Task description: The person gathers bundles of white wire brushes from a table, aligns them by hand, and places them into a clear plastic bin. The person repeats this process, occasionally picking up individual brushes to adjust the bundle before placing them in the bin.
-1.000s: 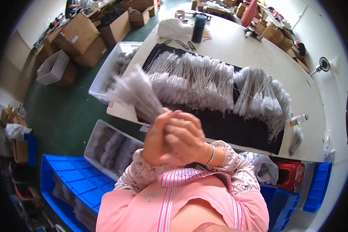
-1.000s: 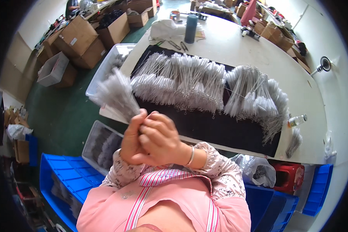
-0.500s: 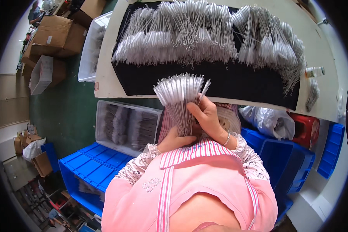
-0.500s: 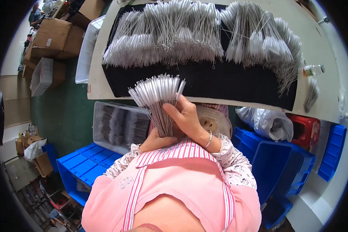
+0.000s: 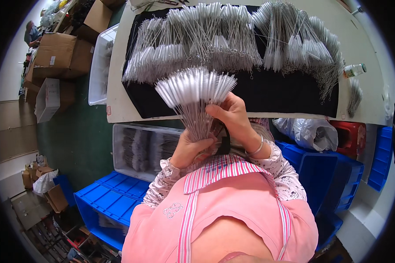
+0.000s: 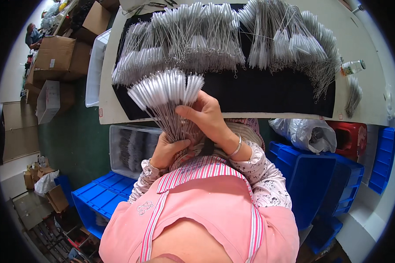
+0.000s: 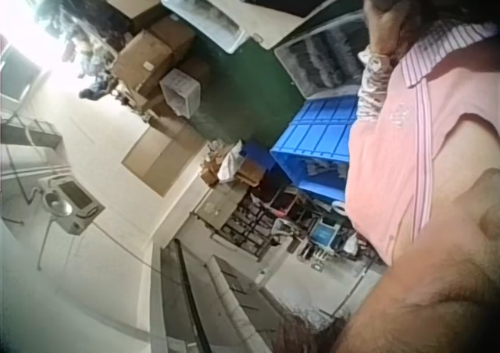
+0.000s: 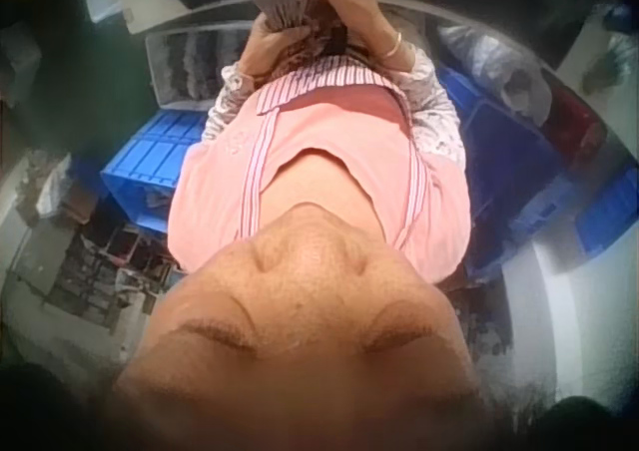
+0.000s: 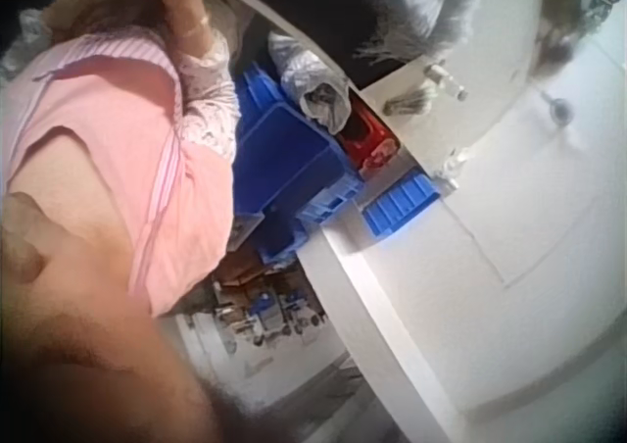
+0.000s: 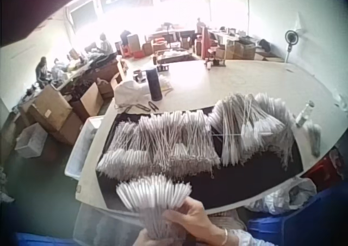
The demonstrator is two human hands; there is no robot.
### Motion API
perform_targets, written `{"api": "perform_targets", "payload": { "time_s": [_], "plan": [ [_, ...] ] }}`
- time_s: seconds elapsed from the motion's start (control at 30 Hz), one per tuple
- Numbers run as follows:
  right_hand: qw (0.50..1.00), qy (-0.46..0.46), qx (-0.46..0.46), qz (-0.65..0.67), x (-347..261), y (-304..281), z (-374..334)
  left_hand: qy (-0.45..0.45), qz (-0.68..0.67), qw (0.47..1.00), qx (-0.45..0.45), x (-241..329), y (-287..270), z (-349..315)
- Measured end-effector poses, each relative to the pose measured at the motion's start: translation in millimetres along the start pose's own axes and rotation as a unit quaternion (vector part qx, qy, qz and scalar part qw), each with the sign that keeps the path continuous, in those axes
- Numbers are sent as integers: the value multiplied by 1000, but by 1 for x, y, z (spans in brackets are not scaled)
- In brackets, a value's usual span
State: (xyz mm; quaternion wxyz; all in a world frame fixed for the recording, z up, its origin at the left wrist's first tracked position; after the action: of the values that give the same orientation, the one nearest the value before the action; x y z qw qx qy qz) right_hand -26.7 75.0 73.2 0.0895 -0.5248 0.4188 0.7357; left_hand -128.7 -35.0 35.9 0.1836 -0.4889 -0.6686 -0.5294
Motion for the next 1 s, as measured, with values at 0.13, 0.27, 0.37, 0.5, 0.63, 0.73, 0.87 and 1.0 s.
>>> {"api": "perform_targets", "payload": {
  "time_s": [0.13,0.27,0.37,0.5,0.63,0.73,0.87,1.0],
  "plan": [
    [998,33,-22,54,13,-2,15,69,-74,995,10,17,-2,-2],
    [995,36,-21,95,22,3,17,119,-85,988,55,16,-12,-2],
    [993,59,-23,95,28,3,17,122,-43,989,75,13,-15,1],
    [988,129,-6,88,26,3,15,126,-6,989,72,11,-18,2],
    [993,91,35,63,23,6,17,137,-20,988,67,19,-15,3],
    [993,97,12,71,23,6,18,149,-36,986,67,21,-15,1],
    [990,46,-17,131,26,5,21,149,-38,985,82,28,-14,-2],
    [983,56,-12,174,29,7,20,131,-23,987,88,28,-17,-2]
  ]
}}
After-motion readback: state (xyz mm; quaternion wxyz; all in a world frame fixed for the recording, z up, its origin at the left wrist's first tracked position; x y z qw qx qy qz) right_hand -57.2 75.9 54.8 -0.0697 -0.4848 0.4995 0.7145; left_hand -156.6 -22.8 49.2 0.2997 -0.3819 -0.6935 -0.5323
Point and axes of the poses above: each hand's wrist, its own z-axis towards the middle knuckle, its own y-axis out of the palm, x = y × z, the point moved 5 cm from there along z, towards the middle knuckle, and after that the axes turned 13 degrees about -x, right-handed, at the moved point
